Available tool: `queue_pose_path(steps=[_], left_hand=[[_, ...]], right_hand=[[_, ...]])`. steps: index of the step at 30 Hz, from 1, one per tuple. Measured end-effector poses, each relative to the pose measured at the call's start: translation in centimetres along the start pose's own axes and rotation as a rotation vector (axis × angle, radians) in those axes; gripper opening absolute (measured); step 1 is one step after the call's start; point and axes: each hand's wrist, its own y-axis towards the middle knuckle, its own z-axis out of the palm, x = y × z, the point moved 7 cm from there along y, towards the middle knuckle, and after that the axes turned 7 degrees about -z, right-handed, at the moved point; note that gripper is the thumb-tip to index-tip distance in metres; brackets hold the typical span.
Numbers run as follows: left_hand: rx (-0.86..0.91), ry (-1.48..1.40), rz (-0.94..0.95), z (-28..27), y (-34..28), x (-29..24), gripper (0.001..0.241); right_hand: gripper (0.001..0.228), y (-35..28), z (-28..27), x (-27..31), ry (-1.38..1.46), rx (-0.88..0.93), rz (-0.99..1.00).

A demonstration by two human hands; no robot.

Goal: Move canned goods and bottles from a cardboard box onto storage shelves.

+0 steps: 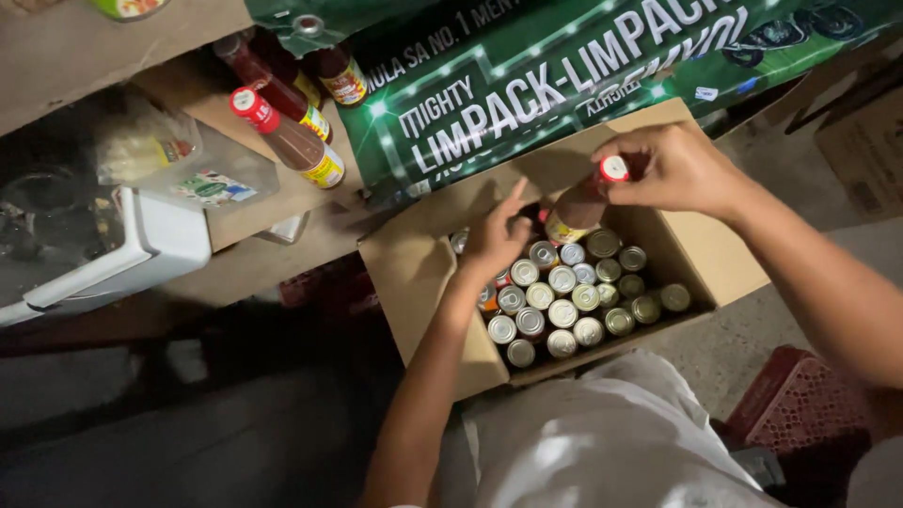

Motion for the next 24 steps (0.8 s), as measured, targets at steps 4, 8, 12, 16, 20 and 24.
queue_pose_path(steps=[4, 8, 12, 16, 20, 24], left_hand=[[0.008, -0.127, 0.193, -1.2, -3.0, -4.4, 0.091], [-0.113, -0.105, 0.364, -1.0, -4.3, -5.2, 0.096], [-0.209, -0.143, 0.195, -2.4, -4.9, -4.6, 0.096], [-0.357, -0.124, 0.103, -4.3, -5.6, -4.1, 0.088], [-0.478, -0.097, 0.08, -5.2, -5.9, -2.8, 0.085], [-0.568, -0.176, 0.129, -7.9, -5.0, -2.2, 0.082]], right_hand=[[0.044, 1.4, -0.8, 5.4, -0.048, 0.005, -0.084], [0.042, 2.7, -1.4, 9.1, -0.05, -0.015, -0.213], [0.043, 4.2, -1.5, 11.4, 0.06, 0.003, -0.255], [0.043, 6.0, -0.8, 12.5, 0.103, 0.017, -0.247], [0.044, 7.1, 0.2, 14.0, 0.093, 0.034, -0.292], [0.051, 8.2, 0.6, 16.5, 0.038, -0.02, -0.346]])
